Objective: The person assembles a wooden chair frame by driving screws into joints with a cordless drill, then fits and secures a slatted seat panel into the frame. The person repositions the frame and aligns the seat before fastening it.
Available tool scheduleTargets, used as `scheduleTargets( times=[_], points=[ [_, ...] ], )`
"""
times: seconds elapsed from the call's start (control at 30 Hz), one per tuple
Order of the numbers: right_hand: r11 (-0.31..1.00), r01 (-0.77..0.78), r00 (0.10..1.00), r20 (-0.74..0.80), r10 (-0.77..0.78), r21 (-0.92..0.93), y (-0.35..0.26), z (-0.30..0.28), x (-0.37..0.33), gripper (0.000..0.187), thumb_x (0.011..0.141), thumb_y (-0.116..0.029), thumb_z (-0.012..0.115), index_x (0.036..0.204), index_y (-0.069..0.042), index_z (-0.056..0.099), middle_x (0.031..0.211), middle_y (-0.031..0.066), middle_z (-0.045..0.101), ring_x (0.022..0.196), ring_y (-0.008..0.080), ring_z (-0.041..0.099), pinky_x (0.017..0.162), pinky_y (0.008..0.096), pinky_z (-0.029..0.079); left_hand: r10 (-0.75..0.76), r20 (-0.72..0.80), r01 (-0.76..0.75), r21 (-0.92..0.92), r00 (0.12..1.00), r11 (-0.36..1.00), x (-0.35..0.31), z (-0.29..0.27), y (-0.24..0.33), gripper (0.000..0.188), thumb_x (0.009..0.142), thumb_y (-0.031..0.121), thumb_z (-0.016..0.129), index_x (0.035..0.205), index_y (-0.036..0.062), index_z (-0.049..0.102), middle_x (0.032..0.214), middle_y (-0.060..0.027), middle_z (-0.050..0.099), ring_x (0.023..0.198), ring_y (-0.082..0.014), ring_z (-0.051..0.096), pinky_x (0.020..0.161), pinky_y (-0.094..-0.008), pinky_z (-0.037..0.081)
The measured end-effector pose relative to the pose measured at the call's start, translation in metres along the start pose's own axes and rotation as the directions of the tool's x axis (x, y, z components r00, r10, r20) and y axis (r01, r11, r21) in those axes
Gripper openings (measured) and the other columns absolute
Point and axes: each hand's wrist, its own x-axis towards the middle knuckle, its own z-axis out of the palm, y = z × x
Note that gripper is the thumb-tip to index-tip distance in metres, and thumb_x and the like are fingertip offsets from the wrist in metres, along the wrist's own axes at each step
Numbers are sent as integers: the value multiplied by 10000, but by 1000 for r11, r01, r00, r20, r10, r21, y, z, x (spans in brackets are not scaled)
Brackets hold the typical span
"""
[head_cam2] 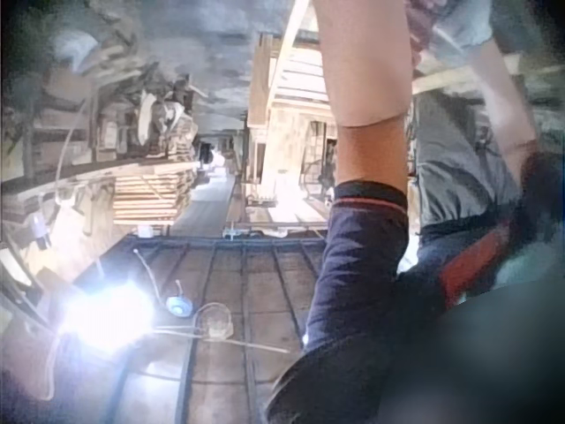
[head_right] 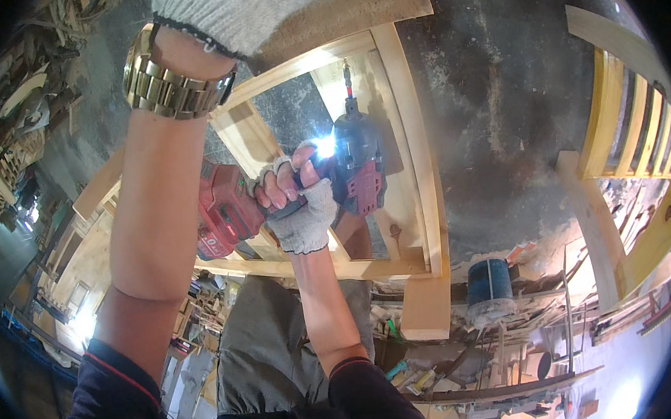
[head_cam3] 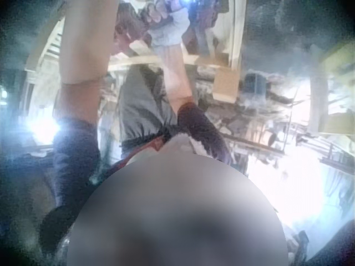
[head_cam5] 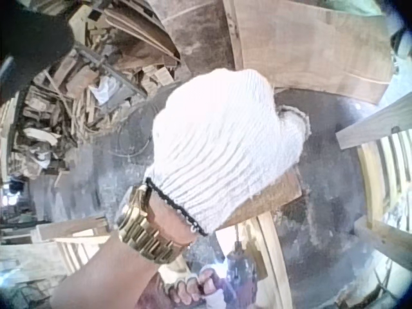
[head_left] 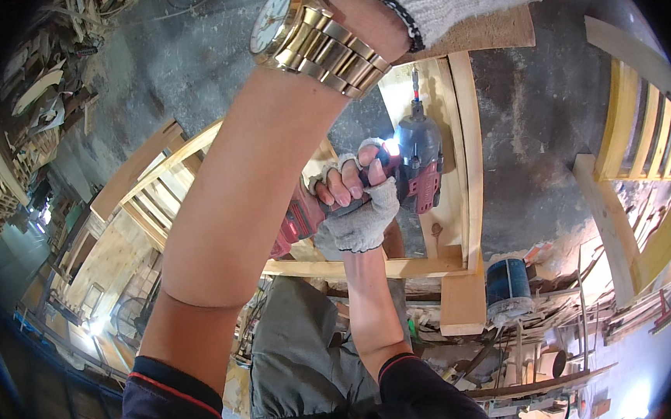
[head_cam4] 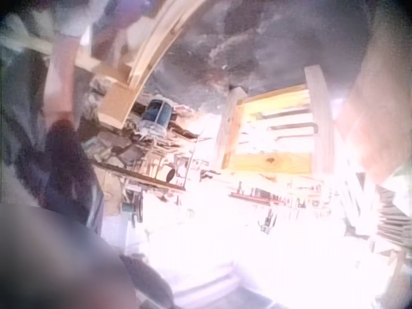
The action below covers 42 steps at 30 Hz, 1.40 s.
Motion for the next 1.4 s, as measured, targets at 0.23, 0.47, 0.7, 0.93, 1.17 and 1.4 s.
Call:
scheduleTargets(
  times=[0.23,0.47,0.7,0.93,1.17,1.4],
  points=[
    [995,6,1000,2,-6,-98,-3,-5,5,142,1020,-267,597,945,-166,531,651,-20,404,589,149,454,631,347,430,-76,76,80,-49,994,996,0,0,3,318,799,304,633,636,31,650,533,-147,580,479,-282,602,465,-378,520],
    [997,21,999,26,-19,-73,-3,-6,9,116,1014,-196,576,941,-132,514,658,-23,418,595,139,447,632,344,441,-83,82,88,-52,993,995,-1,2,4,320,801,309,632,646,30,658,545,-152,589,491,-286,610,475,-381,524],
    [988,23,1000,-5,-24,-150,-4,-9,14,130,1028,-232,576,956,-143,515,660,-19,429,603,144,455,632,338,439,-90,79,94,-58,993,994,-3,3,3,322,802,314,632,656,29,666,557,-156,598,504,-291,618,486,-384,528],
    [991,0,999,-35,-5,-135,-6,-13,14,134,1036,-239,568,963,-144,510,669,-10,447,615,154,471,618,332,432,-88,87,94,-66,992,993,-4,4,2,325,804,319,632,667,28,673,569,-161,607,517,-295,626,497,-387,533],
    [987,24,1000,-1,-24,-157,-6,-14,15,112,1029,-220,574,965,-144,521,673,-9,454,614,152,467,603,327,429,-92,91,99,-67,992,993,-4,4,5,328,805,325,632,677,27,681,581,-166,616,529,-299,634,508,-390,537],
    [980,43,999,13,-41,-194,-6,-15,16,137,1038,-275,573,1018,-143,543,674,-12,455,615,152,470,609,327,431,-107,121,117,-77,987,990,-2,-2,4,332,807,330,632,687,26,689,593,-170,625,542,-304,642,519,-394,541]
  ],
)
